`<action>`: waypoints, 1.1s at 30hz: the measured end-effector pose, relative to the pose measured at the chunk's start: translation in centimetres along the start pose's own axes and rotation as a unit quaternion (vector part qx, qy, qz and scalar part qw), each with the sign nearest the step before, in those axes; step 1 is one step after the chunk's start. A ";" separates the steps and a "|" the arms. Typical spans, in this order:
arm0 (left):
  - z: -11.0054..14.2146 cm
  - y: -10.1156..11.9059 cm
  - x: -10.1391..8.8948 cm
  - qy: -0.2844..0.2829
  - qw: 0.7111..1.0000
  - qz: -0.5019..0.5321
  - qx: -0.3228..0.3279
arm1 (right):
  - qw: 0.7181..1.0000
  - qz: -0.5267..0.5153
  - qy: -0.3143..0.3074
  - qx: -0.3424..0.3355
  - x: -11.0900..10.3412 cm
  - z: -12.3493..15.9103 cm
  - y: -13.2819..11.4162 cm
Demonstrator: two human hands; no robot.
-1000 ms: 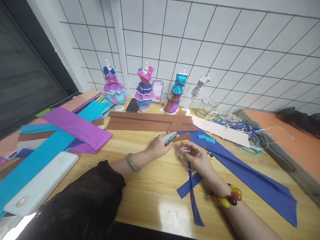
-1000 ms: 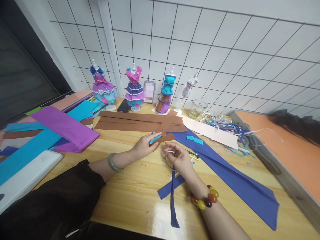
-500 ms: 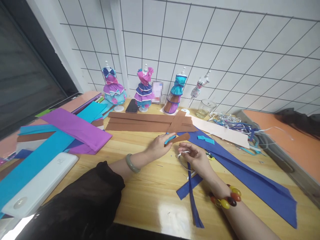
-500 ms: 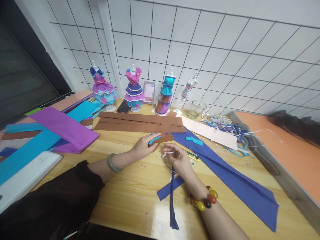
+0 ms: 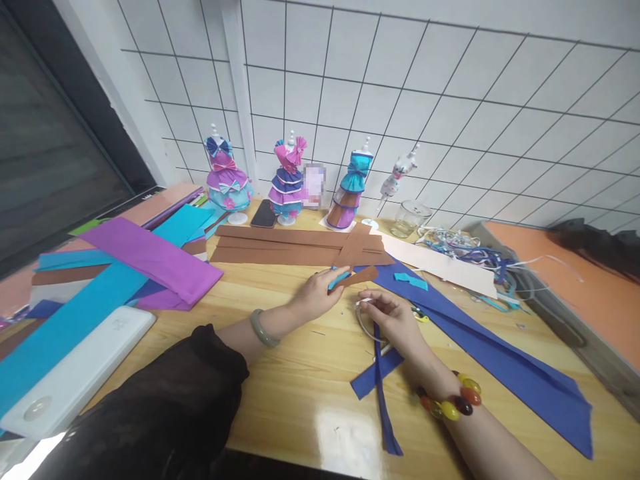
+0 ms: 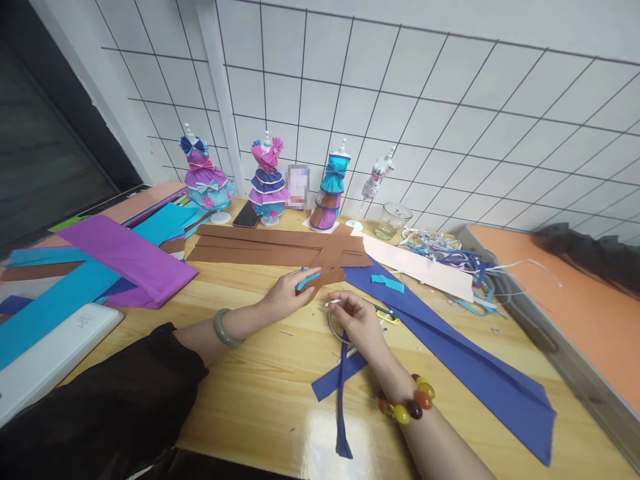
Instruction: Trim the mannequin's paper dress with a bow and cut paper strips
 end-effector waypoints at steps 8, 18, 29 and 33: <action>0.0 0.1 -0.1 -0.003 1.000 -0.002 0.003 | 0.999 0.040 -0.014 0.017 0.1 0.1 -0.2; 0.0 -0.1 0.0 0.001 1.000 -0.005 0.009 | 0.997 -0.003 -0.080 0.011 0.6 0.1 0.2; 0.0 0.1 -0.2 -0.001 1.000 -0.002 0.003 | 0.991 0.070 -0.114 -0.004 1.3 0.8 -1.3; 0.0 0.2 -0.2 0.003 1.000 -0.001 0.005 | 0.996 0.056 -0.069 -0.002 0.7 0.5 -1.0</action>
Point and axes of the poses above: each hand's wrist, its own z-axis away from the middle knuckle, its own x-axis out of the palm, y = z × x, the point moved 4 cm from there along -z, towards the middle knuckle, and after that the axes turned 7 degrees about -y, right-handed, at the moved point
